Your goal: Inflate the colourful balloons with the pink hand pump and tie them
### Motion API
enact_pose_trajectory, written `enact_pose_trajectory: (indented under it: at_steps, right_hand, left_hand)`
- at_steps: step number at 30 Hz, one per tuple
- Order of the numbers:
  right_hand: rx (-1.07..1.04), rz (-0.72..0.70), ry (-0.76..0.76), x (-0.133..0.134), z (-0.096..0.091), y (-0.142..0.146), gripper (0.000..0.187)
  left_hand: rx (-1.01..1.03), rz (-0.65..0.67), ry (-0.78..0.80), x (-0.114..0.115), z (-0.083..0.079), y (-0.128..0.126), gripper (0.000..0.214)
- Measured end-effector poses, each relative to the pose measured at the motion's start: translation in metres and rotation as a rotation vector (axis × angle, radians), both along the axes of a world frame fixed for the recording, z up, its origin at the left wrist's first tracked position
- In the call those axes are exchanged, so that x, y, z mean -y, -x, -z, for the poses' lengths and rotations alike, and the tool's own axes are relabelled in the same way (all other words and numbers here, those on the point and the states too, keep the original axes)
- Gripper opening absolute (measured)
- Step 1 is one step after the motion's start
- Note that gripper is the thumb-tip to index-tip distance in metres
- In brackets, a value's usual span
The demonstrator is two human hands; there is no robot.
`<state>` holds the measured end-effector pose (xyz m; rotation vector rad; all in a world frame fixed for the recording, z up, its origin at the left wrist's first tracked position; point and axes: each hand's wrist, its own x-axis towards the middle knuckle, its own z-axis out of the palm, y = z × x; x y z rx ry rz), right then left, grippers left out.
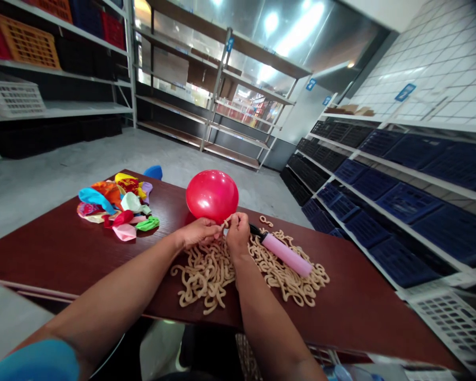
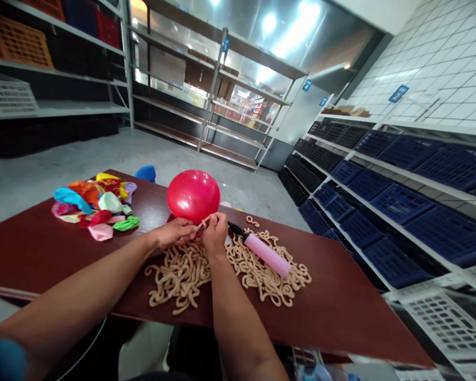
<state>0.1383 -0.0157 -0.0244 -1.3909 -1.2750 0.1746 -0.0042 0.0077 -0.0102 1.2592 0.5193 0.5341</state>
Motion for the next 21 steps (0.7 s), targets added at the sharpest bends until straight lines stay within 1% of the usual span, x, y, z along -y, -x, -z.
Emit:
enact_pose_trajectory:
  at_steps: [2, 3, 7, 10, 14, 16, 19, 21]
  right_hand:
    - [-0.005, -0.016, 0.008, -0.003, 0.003, -0.002, 0.020]
    - [-0.002, -0.016, 0.010, -0.005, 0.004, -0.003, 0.020]
    - [0.083, -0.062, -0.046, -0.005, 0.004, -0.003, 0.023]
    - [0.187, -0.083, -0.108, -0.002, 0.003, -0.001, 0.026]
    - [0.242, -0.088, -0.131, 0.000, 0.002, 0.000, 0.028]
    - [0.250, -0.098, -0.138, 0.001, 0.002, 0.001, 0.029]
    - [0.239, -0.111, -0.142, 0.002, 0.001, 0.002, 0.029]
    - [0.227, -0.116, -0.144, 0.002, 0.001, 0.001, 0.030]
  left_hand:
    - [-0.004, -0.141, -0.091, -0.002, 0.003, -0.003, 0.035]
    - [0.001, -0.220, -0.110, -0.003, 0.005, -0.004, 0.035]
    - [0.022, -0.504, -0.123, -0.009, 0.006, -0.008, 0.036]
    - [0.019, -0.628, -0.155, -0.017, 0.000, -0.011, 0.034]
    - [0.026, -0.689, -0.190, -0.037, -0.014, -0.017, 0.026]
    - [-0.009, -0.711, -0.158, -0.049, -0.022, -0.022, 0.022]
    - [-0.028, -0.690, -0.073, -0.062, -0.031, -0.028, 0.020]
    - [-0.042, -0.652, -0.050, -0.063, -0.033, -0.031, 0.027]
